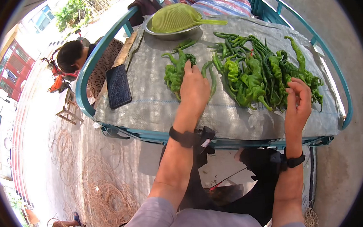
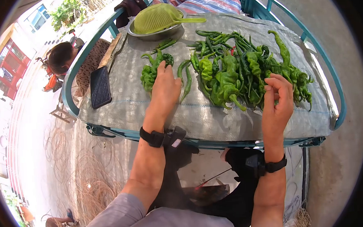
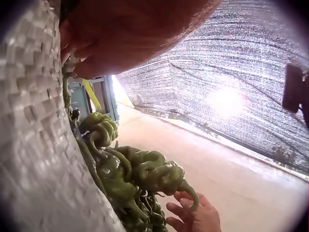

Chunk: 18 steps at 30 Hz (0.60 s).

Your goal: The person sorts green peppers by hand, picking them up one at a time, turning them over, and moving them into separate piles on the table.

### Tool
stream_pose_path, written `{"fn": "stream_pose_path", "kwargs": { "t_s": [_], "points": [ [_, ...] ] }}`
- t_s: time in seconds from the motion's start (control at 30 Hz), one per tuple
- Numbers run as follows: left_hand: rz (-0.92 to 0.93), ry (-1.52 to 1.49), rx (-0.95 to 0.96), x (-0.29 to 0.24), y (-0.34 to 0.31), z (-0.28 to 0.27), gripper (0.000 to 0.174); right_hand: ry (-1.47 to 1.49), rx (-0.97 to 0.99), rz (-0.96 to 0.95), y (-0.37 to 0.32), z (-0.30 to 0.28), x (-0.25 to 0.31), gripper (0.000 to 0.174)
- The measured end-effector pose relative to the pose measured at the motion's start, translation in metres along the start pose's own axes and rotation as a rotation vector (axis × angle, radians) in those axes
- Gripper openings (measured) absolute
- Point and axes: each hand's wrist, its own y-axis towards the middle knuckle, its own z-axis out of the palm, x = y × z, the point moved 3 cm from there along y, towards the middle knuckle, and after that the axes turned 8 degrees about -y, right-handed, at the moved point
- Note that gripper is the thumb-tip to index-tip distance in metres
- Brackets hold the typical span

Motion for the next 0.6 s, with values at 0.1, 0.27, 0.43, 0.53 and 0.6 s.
{"fn": "stream_pose_path", "kwargs": {
  "t_s": [0.1,0.27,0.43,0.53,0.6],
  "points": [
    [-0.029,0.160,0.060,0.007,0.005,0.006,0.039,0.074,0.043,0.004,-0.002,0.000,-0.002,0.015],
    [-0.073,0.341,0.081,0.008,0.012,0.015,0.031,0.109,0.084,0.021,-0.003,-0.003,-0.004,0.017],
    [-0.034,0.385,0.073,0.007,0.012,0.016,0.025,0.083,0.126,0.028,-0.005,-0.006,-0.009,0.018],
    [-0.042,0.384,0.075,0.008,0.010,0.016,0.022,0.069,0.186,0.087,-0.008,-0.009,-0.009,0.018],
    [-0.044,0.336,0.027,0.004,0.009,0.012,0.020,0.074,0.179,0.080,-0.009,-0.010,-0.009,0.019]
  ]
}}
